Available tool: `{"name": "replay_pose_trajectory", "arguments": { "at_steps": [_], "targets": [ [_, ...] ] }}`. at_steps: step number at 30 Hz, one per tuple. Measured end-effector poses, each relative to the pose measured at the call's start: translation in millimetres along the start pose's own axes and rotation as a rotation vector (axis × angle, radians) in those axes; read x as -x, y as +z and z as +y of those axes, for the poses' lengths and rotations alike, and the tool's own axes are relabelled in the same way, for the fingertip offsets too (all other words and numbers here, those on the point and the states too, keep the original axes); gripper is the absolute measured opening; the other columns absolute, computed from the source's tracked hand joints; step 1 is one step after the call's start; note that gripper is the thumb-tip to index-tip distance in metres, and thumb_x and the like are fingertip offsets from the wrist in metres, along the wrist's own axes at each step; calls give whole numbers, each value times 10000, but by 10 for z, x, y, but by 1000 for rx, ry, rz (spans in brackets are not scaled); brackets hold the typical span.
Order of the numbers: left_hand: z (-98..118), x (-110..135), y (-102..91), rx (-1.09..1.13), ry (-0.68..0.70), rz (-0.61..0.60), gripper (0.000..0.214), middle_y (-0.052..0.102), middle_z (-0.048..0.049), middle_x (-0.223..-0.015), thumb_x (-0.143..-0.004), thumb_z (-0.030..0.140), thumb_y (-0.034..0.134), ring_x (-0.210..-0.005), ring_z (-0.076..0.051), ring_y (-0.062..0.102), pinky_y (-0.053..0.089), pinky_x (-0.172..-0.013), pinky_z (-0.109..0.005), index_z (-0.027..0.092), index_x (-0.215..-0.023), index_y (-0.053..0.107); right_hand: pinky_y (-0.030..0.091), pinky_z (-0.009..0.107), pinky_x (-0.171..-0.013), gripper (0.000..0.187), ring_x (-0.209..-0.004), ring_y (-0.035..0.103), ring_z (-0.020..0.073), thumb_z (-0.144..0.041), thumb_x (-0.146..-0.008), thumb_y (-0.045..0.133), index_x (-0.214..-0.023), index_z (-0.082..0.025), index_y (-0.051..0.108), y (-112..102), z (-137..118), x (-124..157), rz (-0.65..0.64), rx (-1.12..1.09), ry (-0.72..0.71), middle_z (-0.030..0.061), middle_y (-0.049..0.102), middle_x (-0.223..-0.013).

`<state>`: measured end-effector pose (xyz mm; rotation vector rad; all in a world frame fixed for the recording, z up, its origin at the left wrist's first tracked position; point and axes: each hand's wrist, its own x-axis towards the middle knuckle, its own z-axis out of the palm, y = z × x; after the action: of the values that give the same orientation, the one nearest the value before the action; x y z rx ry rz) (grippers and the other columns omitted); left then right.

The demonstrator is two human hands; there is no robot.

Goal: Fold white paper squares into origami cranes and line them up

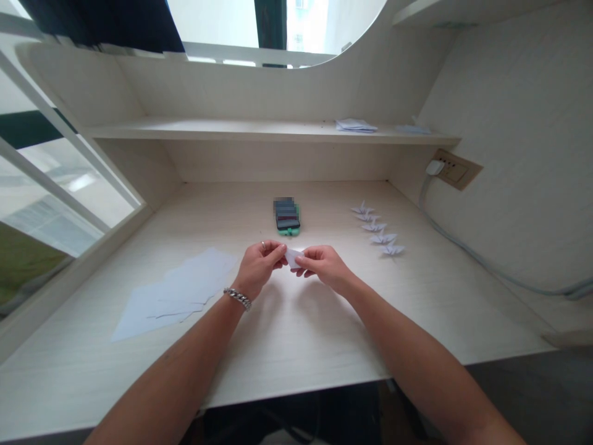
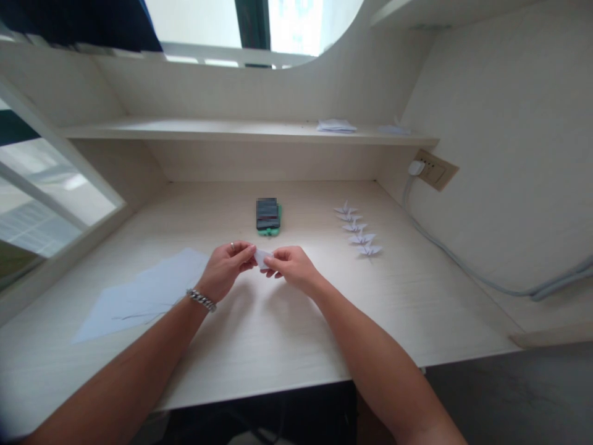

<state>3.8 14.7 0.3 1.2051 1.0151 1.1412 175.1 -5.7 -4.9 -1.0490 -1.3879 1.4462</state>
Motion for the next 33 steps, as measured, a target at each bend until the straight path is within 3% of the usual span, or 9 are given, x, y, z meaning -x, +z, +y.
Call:
{"name": "replay_pose_trajectory", "arguments": {
  "at_steps": [6, 10, 18, 26, 33],
  "targets": [
    [13, -1, -22, -91, 36, 9, 305, 644, -33, -614, -660, 385, 762, -586, -129, 584, 466, -603, -272, 106, -725, 658, 439, 248, -558, 294, -565, 589, 125, -439, -712, 681, -707, -146, 652, 1, 29, -20, 87, 16, -28, 23, 649, -617],
    [1, -2, -9, -92, 29, 16, 310, 648, -35, -624, -669, 399, 751, -589, -133, 586, 467, -595, -273, 112, -728, 652, 439, 240, -556, 284, -563, 586, 121, -426, -724, 664, -691, -145, 652, -1, 48, -26, 78, 30, -43, 22, 644, -602],
    [-10, -13, -34, -133, 17, -52, 314, 645, -34, -628, -691, 412, 742, -586, -120, 570, 452, -587, -254, 114, -739, 657, 463, 237, -548, 224, -630, 607, 132, -356, -697, 685, -803, -159, 693, -15, 67, -41, 123, 39, -68, 31, 686, -720],
    [9, 0, -15, -84, -24, 18, 378, 668, -36, -664, -661, 463, 764, -601, -129, 601, 478, -587, -254, 122, -779, 650, 482, 261, -574, 366, -617, 614, 130, -269, -649, 710, -998, -160, 708, -6, 74, -37, 87, -32, -105, 28, 702, -732],
    [20, 15, -8, -85, 0, 27, 426, 683, -45, -719, -694, 440, 748, -623, -132, 628, 497, -578, -244, 118, -955, 646, 481, 270, -574, 360, -639, 635, 149, -215, -620, 717, -972, -141, 708, 15, 73, -40, 155, -55, -138, 52, 725, -767]
  ]
}}
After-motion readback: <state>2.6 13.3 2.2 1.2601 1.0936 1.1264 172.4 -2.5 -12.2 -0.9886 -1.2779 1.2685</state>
